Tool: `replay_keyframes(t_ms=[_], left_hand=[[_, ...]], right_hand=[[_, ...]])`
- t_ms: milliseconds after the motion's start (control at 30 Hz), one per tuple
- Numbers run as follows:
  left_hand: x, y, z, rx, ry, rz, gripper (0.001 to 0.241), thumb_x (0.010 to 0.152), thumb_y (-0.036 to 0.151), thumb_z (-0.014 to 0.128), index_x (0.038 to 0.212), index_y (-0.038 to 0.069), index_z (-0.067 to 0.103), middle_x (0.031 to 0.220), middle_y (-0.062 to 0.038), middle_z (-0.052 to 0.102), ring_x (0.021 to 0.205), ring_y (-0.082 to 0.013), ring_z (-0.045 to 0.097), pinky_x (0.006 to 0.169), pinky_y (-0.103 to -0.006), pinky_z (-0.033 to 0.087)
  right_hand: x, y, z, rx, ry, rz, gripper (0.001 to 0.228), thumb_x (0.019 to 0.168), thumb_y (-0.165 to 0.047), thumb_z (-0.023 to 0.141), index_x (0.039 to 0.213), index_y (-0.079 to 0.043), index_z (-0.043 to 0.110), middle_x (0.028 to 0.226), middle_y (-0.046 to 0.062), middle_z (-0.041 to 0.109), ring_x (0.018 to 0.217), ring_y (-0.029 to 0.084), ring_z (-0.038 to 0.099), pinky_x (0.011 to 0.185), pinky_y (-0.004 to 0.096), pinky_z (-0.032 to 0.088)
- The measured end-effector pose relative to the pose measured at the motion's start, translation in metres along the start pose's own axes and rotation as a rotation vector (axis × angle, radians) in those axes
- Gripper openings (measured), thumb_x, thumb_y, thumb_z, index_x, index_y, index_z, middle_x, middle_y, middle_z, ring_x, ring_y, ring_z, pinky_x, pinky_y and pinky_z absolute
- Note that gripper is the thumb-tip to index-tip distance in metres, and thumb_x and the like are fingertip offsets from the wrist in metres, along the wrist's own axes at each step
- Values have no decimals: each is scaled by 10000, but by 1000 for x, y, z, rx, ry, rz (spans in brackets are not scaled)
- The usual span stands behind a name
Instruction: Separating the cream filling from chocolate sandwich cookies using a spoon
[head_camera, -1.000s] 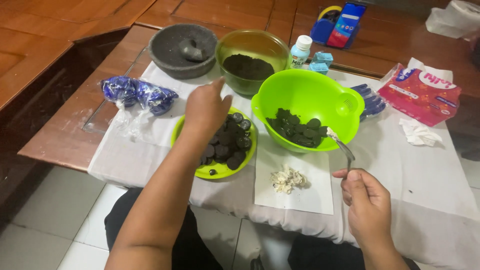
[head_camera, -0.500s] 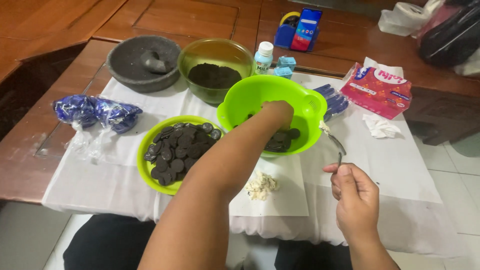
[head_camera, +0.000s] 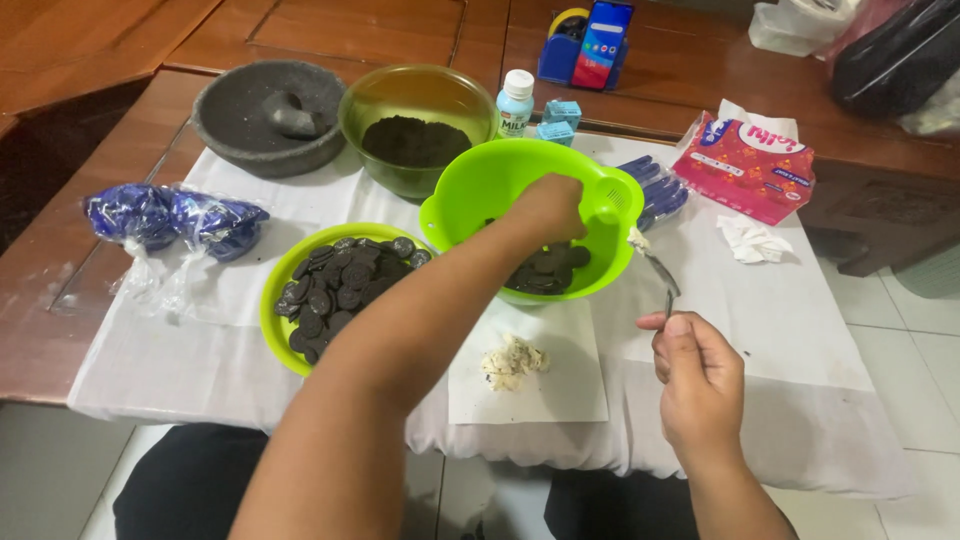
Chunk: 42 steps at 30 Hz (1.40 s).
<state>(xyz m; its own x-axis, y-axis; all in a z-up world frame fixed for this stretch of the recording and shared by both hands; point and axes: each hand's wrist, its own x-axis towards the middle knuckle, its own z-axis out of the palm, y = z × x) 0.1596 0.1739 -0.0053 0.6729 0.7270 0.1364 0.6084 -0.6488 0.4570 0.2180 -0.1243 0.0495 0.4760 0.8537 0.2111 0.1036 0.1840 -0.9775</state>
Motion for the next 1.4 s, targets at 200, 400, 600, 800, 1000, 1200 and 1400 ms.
replay_keyframes(t_ms=[200, 400, 600, 800, 1000, 1200, 1400], left_hand=[[-138, 21, -108, -1156, 25, -133, 322, 762, 21, 754, 1076, -47, 724, 934, -104, 721, 748, -159, 674, 690, -247, 572], [-212, 18, -65, -1343, -11, -228, 454, 842, 104, 798, 1213, -119, 660, 1034, -268, 734, 946, -339, 750, 830, -417, 649], [-222, 26, -20, -1474, 15, -358, 462, 767, 45, 840, 1155, -147, 680, 874, -209, 736, 784, -262, 757, 722, -325, 654], [-220, 21, -22, -1536, -33, -251, 441, 805, 55, 843, 1191, -109, 708, 955, -253, 756, 895, -315, 773, 723, -354, 665], [-223, 22, -27, -1592, -85, -178, 464, 853, 84, 826, 1265, -71, 678, 1049, -229, 749, 999, -331, 751, 802, -388, 659], [-225, 21, -21, -1663, -91, -134, 450, 851, 40, 821, 1273, -42, 687, 1072, -158, 733, 962, -256, 755, 743, -372, 685], [-228, 29, -44, -1543, -195, -29, 360, 839, 52, 759, 1192, -4, 718, 1464, -132, 614, 1005, -199, 665, 817, -306, 601]], right_hand=[[-1, 12, 20, -206, -33, 78, 209, 1023, -100, 584, 1139, 19, 711, 947, 31, 658, 786, 80, 505, 756, 205, 416], [-6, 35, 52, -275, -56, -55, 291, 860, -99, 805, 1145, -57, 761, 610, -49, 328, 572, 44, 368, 566, 204, 377], [-9, 53, 54, -410, -56, -119, 352, 757, -102, 885, 1101, -121, 811, 541, -22, 314, 502, 75, 374, 507, 245, 385], [-9, 49, 51, -428, 6, -150, 257, 784, -116, 869, 1037, -122, 826, 510, -24, 335, 488, 80, 383, 537, 252, 424], [-8, 41, 44, -314, 97, -60, 137, 879, -103, 803, 1011, -71, 785, 563, -63, 331, 548, 39, 376, 571, 217, 386], [-6, 25, 48, -200, 166, 33, 124, 940, -119, 763, 1052, -67, 757, 653, -62, 579, 633, -18, 503, 649, 153, 435], [-4, 34, 33, -130, 65, 142, 149, 940, -17, 687, 1072, 48, 702, 874, 73, 665, 759, 102, 548, 724, 212, 461]])
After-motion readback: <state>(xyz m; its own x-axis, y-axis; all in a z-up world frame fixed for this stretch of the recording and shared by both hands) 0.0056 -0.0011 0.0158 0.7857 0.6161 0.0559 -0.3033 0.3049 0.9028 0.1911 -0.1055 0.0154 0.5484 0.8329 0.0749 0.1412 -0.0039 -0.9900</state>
